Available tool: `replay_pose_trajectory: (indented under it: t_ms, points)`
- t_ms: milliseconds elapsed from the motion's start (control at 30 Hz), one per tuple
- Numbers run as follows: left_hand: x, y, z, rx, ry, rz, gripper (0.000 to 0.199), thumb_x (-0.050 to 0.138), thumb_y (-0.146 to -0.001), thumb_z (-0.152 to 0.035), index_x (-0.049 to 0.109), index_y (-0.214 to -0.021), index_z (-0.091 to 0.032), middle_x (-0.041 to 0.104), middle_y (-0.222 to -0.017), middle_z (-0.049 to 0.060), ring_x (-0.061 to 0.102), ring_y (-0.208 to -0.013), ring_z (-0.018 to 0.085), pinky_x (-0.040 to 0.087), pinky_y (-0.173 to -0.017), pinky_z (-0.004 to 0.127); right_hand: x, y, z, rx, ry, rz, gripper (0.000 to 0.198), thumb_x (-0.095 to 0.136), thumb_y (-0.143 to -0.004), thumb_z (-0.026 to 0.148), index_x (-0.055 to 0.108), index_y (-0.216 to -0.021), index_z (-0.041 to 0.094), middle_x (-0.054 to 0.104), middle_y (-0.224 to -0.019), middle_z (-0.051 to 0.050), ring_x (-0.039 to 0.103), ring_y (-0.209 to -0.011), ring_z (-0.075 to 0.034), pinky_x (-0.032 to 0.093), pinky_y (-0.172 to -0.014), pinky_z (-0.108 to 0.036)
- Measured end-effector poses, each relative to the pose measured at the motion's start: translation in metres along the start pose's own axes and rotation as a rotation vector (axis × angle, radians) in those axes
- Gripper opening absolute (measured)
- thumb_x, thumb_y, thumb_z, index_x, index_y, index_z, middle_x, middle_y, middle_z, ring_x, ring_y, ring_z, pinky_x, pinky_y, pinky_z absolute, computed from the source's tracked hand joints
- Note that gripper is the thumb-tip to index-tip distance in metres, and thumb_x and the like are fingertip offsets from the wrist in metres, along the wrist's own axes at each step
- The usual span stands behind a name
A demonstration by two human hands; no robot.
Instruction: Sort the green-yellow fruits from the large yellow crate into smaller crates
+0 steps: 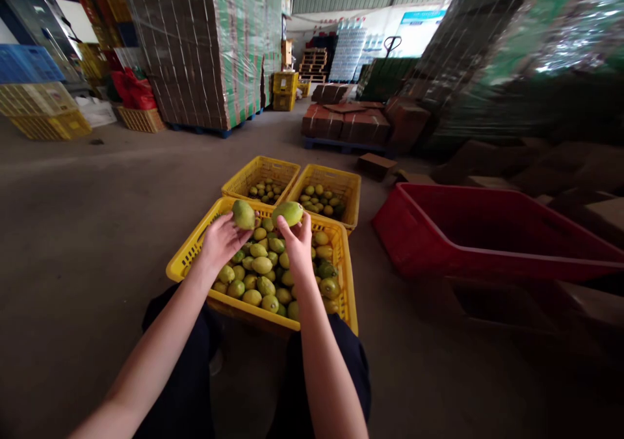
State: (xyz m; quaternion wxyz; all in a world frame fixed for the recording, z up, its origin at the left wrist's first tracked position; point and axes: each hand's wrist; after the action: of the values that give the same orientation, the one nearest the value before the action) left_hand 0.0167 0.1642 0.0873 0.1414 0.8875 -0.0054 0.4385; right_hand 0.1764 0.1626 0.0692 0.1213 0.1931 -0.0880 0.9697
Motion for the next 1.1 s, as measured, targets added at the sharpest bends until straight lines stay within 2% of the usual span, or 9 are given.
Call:
replay_pose_trajectory:
  t_ms: [133,300,433,633,800,867,967,1033,1100]
  points:
    - [-0.003,-0.003,0.003,0.012,-0.064,0.086,0.023,0.071,-0.088,-0.033,0.072,-0.102,-0.014,0.075,-0.109,0.014,0.070,-0.115,0.027,0.061,-0.093,0.035,-0.002,-0.006,0.003,0.045,-0.115,0.011,0.042,0.085,-0.067,0.040,0.062,-0.100,0.027,0.070,-0.093,0.003,0.064,-0.080,-0.016,0.053,-0.068,-0.027]
    - [-0.001,-0.002,0.009,0.167,-0.212,0.170,0.023,0.086,-0.072,-0.021,0.074,-0.091,-0.015,0.077,-0.104,0.011,0.066,-0.121,0.029,0.056,-0.102,0.036,-0.001,-0.003,0.005,0.156,-0.124,0.061,0.044,0.087,-0.063,0.051,0.063,-0.088,0.024,0.064,-0.080,0.003,0.059,-0.070,-0.015,0.049,-0.057,-0.025]
    - [-0.001,0.002,0.011,0.300,-0.306,0.217,0.034,0.088,-0.061,-0.007,0.077,-0.091,-0.018,0.078,-0.107,0.006,0.066,-0.123,0.026,0.050,-0.108,0.033,0.001,0.005,0.010,-0.027,0.136,0.184,0.044,0.092,-0.061,0.036,0.068,-0.096,0.025,0.066,-0.085,0.002,0.058,-0.077,-0.018,0.051,-0.067,-0.029]
    - [-0.003,0.008,0.008,0.387,-0.339,0.285,0.044,0.093,-0.057,-0.010,0.078,-0.096,-0.022,0.077,-0.115,0.006,0.063,-0.128,0.027,0.047,-0.111,0.034,0.000,0.007,0.014,-0.324,0.297,0.262,0.051,0.089,-0.059,0.018,0.070,-0.105,0.027,0.070,-0.109,-0.002,0.062,-0.101,-0.025,0.048,-0.099,-0.040]
    - [-0.003,0.007,0.007,0.395,-0.339,0.266,0.046,0.095,-0.054,-0.013,0.078,-0.096,-0.022,0.077,-0.113,0.005,0.064,-0.126,0.026,0.047,-0.110,0.032,-0.001,0.012,0.018,-0.304,0.305,0.316,0.056,0.090,-0.058,0.018,0.072,-0.110,0.027,0.071,-0.110,-0.003,0.062,-0.106,-0.027,0.047,-0.102,-0.041]
    - [-0.002,0.007,0.007,0.373,-0.345,0.262,0.041,0.094,-0.058,-0.022,0.077,-0.095,-0.019,0.077,-0.107,0.007,0.067,-0.117,0.026,0.052,-0.103,0.032,-0.001,0.014,0.018,-0.204,0.273,0.301,0.055,0.090,-0.063,0.024,0.070,-0.114,0.028,0.072,-0.104,0.000,0.064,-0.096,-0.023,0.052,-0.091,-0.036]
    - [0.001,0.006,0.006,0.245,-0.291,0.183,0.034,0.082,-0.074,-0.043,0.077,-0.095,-0.016,0.075,-0.086,0.006,0.072,-0.084,0.019,0.058,-0.071,0.025,0.001,0.013,0.013,-0.031,0.134,0.197,0.038,0.086,-0.071,0.041,0.067,-0.102,0.029,0.069,-0.087,0.003,0.062,-0.076,-0.018,0.052,-0.066,-0.028]
    - [0.004,0.006,0.005,0.159,-0.211,0.120,0.033,0.071,-0.084,-0.048,0.076,-0.097,-0.019,0.071,-0.075,0.003,0.063,-0.059,0.011,0.049,-0.050,0.019,0.003,0.008,0.008,0.094,-0.010,0.162,0.037,0.082,-0.072,0.053,0.065,-0.092,0.028,0.065,-0.075,0.003,0.059,-0.064,-0.016,0.044,-0.049,-0.025]
    - [0.006,0.006,0.004,0.111,-0.136,0.090,0.030,0.065,-0.087,-0.047,0.075,-0.099,-0.021,0.068,-0.071,0.000,0.053,-0.047,0.006,0.041,-0.041,0.016,0.004,0.001,0.003,0.220,-0.163,0.143,0.041,0.077,-0.072,0.062,0.063,-0.087,0.026,0.063,-0.069,0.002,0.057,-0.057,-0.016,0.036,-0.039,-0.025]
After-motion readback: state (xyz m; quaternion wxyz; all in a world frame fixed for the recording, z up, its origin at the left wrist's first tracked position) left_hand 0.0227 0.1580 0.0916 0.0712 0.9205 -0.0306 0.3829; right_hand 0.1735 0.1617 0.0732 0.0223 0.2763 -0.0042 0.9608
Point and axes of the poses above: each hand's wrist, its own y-axis away from the middle knuckle, its own x-axis out of the palm, z = x × y
